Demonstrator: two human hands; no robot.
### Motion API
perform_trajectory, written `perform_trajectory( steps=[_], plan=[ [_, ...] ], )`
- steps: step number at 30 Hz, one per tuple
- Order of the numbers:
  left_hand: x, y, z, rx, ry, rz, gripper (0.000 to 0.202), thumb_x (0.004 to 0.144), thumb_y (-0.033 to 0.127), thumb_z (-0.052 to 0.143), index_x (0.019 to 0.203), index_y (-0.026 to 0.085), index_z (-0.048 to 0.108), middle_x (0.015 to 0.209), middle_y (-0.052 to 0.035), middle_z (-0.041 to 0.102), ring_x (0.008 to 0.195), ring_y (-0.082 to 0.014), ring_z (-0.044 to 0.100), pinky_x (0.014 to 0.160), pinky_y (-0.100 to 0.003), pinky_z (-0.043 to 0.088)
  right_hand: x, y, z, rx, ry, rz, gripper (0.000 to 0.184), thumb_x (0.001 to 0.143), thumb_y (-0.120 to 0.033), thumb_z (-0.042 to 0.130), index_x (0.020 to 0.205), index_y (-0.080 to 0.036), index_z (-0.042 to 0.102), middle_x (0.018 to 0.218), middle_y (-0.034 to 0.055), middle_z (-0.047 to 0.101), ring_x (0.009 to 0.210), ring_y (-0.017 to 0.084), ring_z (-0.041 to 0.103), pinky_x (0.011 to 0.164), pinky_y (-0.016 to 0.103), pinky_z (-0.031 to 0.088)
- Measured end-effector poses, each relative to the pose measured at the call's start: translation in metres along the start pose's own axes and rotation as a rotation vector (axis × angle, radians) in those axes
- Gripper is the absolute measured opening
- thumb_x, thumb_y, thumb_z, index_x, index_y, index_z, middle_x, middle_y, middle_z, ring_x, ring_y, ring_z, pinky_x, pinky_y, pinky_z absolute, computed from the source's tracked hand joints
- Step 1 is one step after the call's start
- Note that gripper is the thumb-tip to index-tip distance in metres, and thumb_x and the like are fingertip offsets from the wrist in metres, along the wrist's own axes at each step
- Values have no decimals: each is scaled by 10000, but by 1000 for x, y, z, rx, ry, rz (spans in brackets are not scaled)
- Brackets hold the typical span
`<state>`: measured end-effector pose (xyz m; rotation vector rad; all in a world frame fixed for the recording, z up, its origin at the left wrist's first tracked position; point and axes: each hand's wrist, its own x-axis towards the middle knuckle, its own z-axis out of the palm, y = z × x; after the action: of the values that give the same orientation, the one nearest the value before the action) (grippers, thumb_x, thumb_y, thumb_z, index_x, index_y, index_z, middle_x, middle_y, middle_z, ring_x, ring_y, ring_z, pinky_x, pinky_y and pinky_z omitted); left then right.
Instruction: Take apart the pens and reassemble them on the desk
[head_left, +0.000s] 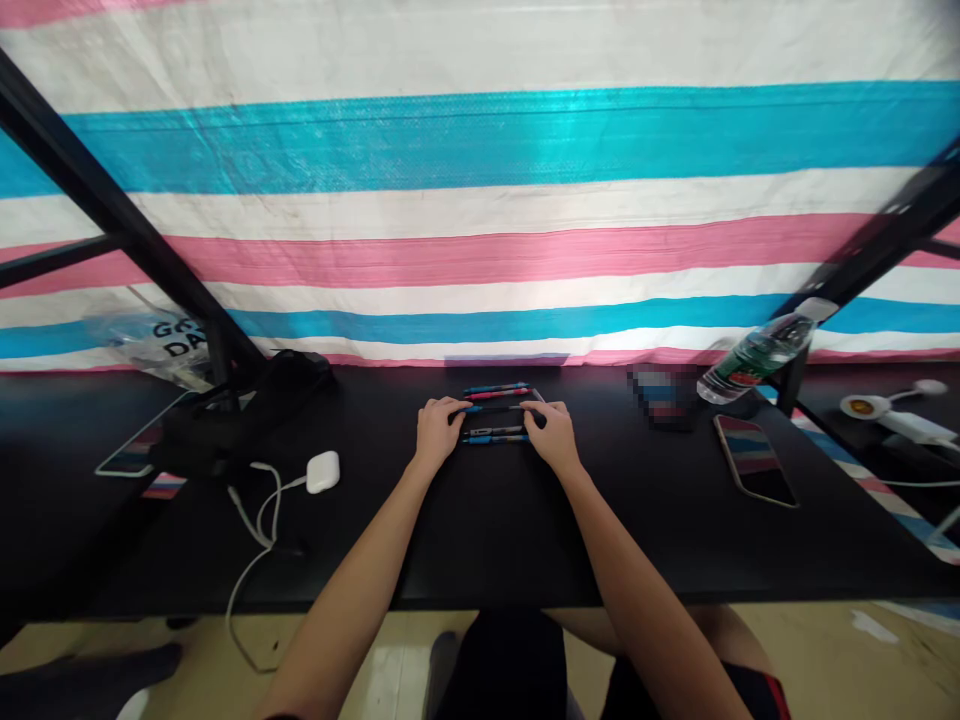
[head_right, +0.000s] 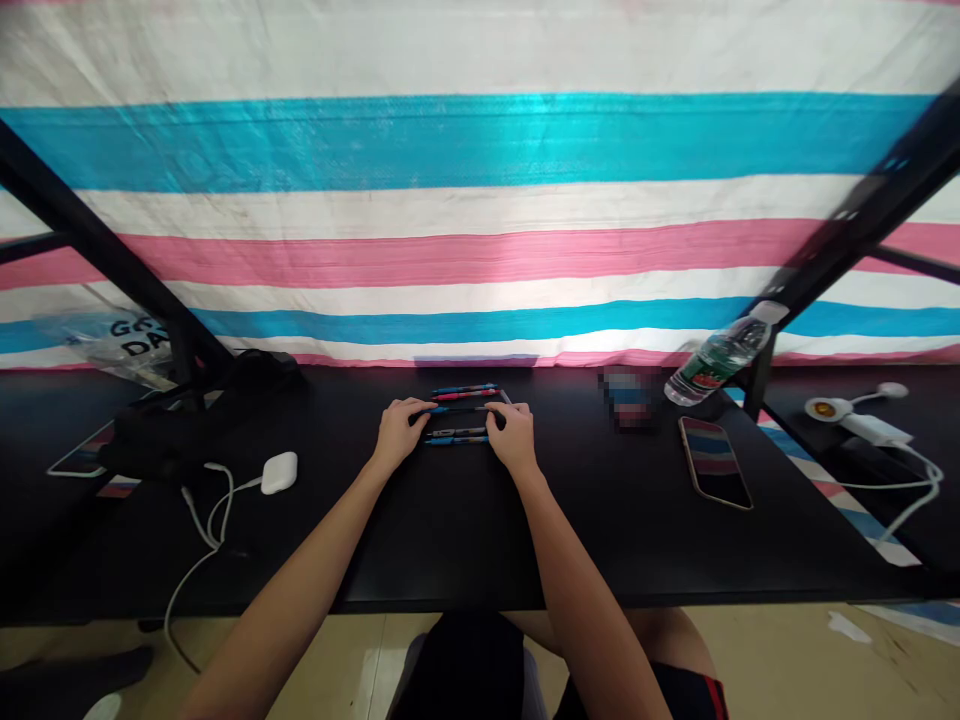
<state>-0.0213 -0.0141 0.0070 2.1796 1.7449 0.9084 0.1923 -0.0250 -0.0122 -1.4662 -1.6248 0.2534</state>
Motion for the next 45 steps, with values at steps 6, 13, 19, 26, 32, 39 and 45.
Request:
perform_trajectory(
  steps=[6, 13, 19, 26, 32, 39, 45],
  plan=[
    [0, -1, 1, -46, 0, 10, 243, 853, 179, 545, 1000, 276, 712, 999, -17, 698, 891, -221, 555, 800, -366, 433, 0, 0, -1, -10, -9, -10, 254, 780, -235, 503, 909, -218, 722, 823, 71, 706, 857, 255, 550, 845, 424, 451],
    [0, 3, 0, -139, 40, 77, 242, 841, 157, 555, 991, 255, 718, 961, -25, 699, 866, -195, 568, 792, -334, 463, 0, -6, -1, 78, -42, -76, 286, 803, -236, 481, 972, -236, 712, 864, 53, 712, 868, 231, 577, 855, 405, 474],
    [0, 4, 1, -187, 53, 94, 245, 841, 154, 554, 998, 254, 714, 958, -26, 697, 881, -193, 573, 808, -336, 468, 4, -8, -8, 81, 15, -137, 288, 815, -214, 455, 952, -217, 709, 930, 57, 716, 888, 227, 586, 871, 416, 461],
    [0, 4, 1, -216, 58, 96, 236, 850, 169, 551, 998, 256, 712, 960, -26, 699, 887, -193, 580, 816, -337, 470, 2, -9, -8, 97, -61, -90, 330, 821, -215, 437, 1028, -207, 695, 870, 59, 699, 780, 199, 599, 753, 356, 496],
    [0, 3, 2, -210, 76, 93, 243, 851, 164, 543, 1011, 254, 702, 961, -22, 698, 898, -187, 590, 813, -321, 475, 2, -10, -6, 85, -55, -185, 350, 843, -199, 403, 1070, -242, 667, 955, 46, 706, 861, 203, 601, 816, 379, 468],
    [0, 1, 5, -213, 94, 98, 253, 903, 214, 483, 1067, 244, 673, 931, -19, 701, 852, -177, 589, 773, -290, 474, 5, 13, -12, -244, 233, 150, 258, 782, -258, 491, 957, -166, 657, 943, 140, 624, 906, 294, 522, 815, 435, 396],
    [0, 3, 3, -219, 94, 56, 250, 905, 207, 465, 1054, 226, 665, 868, -31, 689, 837, -179, 601, 766, -291, 475, 3, 24, -11, -326, 124, 277, 173, 730, -234, 520, 856, -154, 608, 822, 130, 604, 819, 286, 541, 757, 402, 392]
  ],
)
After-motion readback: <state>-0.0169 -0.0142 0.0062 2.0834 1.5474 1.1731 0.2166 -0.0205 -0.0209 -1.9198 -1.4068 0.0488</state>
